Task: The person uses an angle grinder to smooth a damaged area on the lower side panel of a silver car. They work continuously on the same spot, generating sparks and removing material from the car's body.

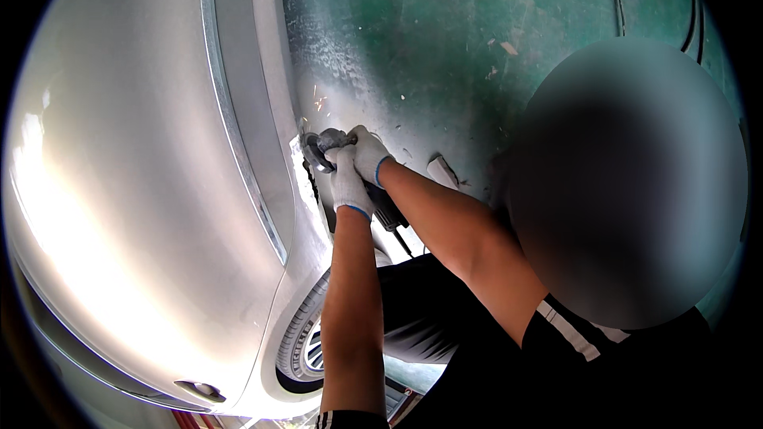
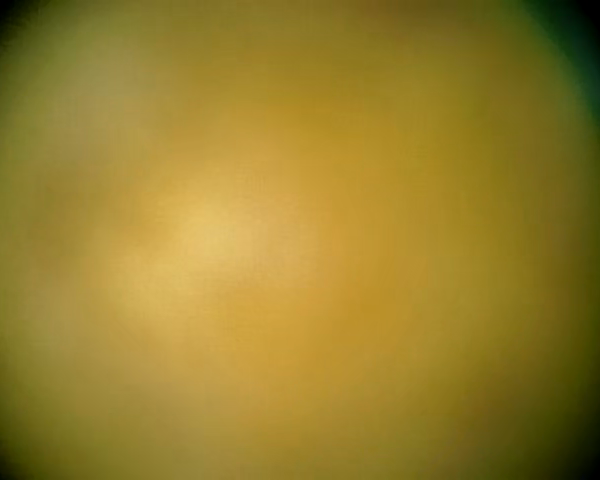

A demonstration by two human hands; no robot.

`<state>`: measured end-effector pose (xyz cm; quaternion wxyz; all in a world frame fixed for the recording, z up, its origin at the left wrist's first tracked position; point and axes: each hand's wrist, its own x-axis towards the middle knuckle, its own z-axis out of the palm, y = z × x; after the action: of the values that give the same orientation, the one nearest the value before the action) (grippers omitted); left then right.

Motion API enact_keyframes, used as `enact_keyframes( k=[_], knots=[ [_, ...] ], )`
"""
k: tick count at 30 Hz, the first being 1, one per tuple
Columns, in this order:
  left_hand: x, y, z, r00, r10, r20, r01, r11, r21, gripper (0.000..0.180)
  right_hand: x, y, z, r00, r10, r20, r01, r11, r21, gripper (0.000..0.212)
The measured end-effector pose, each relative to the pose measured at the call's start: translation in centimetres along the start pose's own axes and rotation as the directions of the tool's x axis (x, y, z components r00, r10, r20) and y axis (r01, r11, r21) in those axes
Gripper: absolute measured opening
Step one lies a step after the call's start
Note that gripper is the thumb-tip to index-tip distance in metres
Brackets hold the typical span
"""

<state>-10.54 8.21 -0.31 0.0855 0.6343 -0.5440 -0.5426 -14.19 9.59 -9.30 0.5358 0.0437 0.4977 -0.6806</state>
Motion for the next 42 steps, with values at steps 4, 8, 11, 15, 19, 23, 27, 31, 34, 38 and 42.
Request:
enact_keyframes(
  k=[4, 8, 11, 15, 19, 23, 27, 31, 34, 38, 42],
  knots=[
    [2.1, -0.9, -1.1, 1.000, -0.011, 0.013, 0.011, 1.000, -0.025, 0.062, -0.2, -1.1, -0.5, 1.000, 0.018, 0.009, -0.016, 0.993, -0.117, 0.072],
    [2.4, -1.0, -1.2, 0.999, 0.032, 0.038, -0.030, 0.999, -0.040, 0.061, -0.4, -1.5, -0.5, 1.000, 0.000, 0.000, 0.000, 0.996, -0.093, 0.071],
    [2.2, -1.1, -0.7, 0.999, 0.029, 0.038, -0.027, 0.997, -0.071, 0.061, 0.1, -1.2, -0.8, 1.000, -0.010, 0.005, 0.010, 0.994, -0.110, 0.071],
    [0.8, -0.6, 0.3, 1.000, 0.013, 0.001, -0.013, 0.999, -0.052, 0.061, 0.2, -0.5, -0.7, 0.999, -0.036, 0.010, 0.037, 0.996, -0.087, 0.075],
    [1.1, -0.8, -0.1, 0.999, -0.019, -0.036, 0.017, 0.999, -0.045, 0.061, 0.4, -0.4, -0.8, 0.999, -0.013, 0.048, 0.018, 0.995, -0.101, 0.080],
    [-0.1, -0.5, 0.2, 0.999, 0.040, -0.034, -0.041, 0.999, -0.020, 0.053, 0.0, 0.0, -0.3, 0.999, -0.048, 0.010, 0.048, 0.997, -0.063, 0.080],
    [-0.2, -0.7, 0.1, 0.999, -0.044, -0.023, 0.042, 0.994, -0.101, 0.039, 0.3, 0.3, -0.5, 0.999, -0.026, 0.043, 0.029, 0.997, -0.068, 0.079],
    [0.8, -1.1, -0.6, 0.999, -0.041, -0.005, 0.040, 0.997, -0.069, 0.038, 0.2, 0.4, -0.2, 0.999, -0.047, 0.026, 0.048, 0.998, -0.051, 0.078],
    [0.6, -1.0, -0.3, 1.000, -0.005, -0.019, 0.004, 0.999, -0.039, 0.060, 0.6, 0.1, -0.5, 1.000, -0.001, 0.029, 0.005, 0.992, -0.124, 0.078],
    [0.7, -0.7, -0.2, 1.000, -0.016, 0.013, 0.017, 0.996, -0.088, 0.053, 0.2, -0.7, -0.6, 1.000, 0.004, 0.028, 0.000, 0.991, -0.131, 0.077],
    [-1.3, 0.8, 0.8, 0.993, 0.109, 0.033, -0.108, 0.993, -0.037, 0.039, -0.6, -1.3, -0.6, 0.999, -0.039, 0.018, 0.039, 0.999, -0.004, 0.078]
  ],
)
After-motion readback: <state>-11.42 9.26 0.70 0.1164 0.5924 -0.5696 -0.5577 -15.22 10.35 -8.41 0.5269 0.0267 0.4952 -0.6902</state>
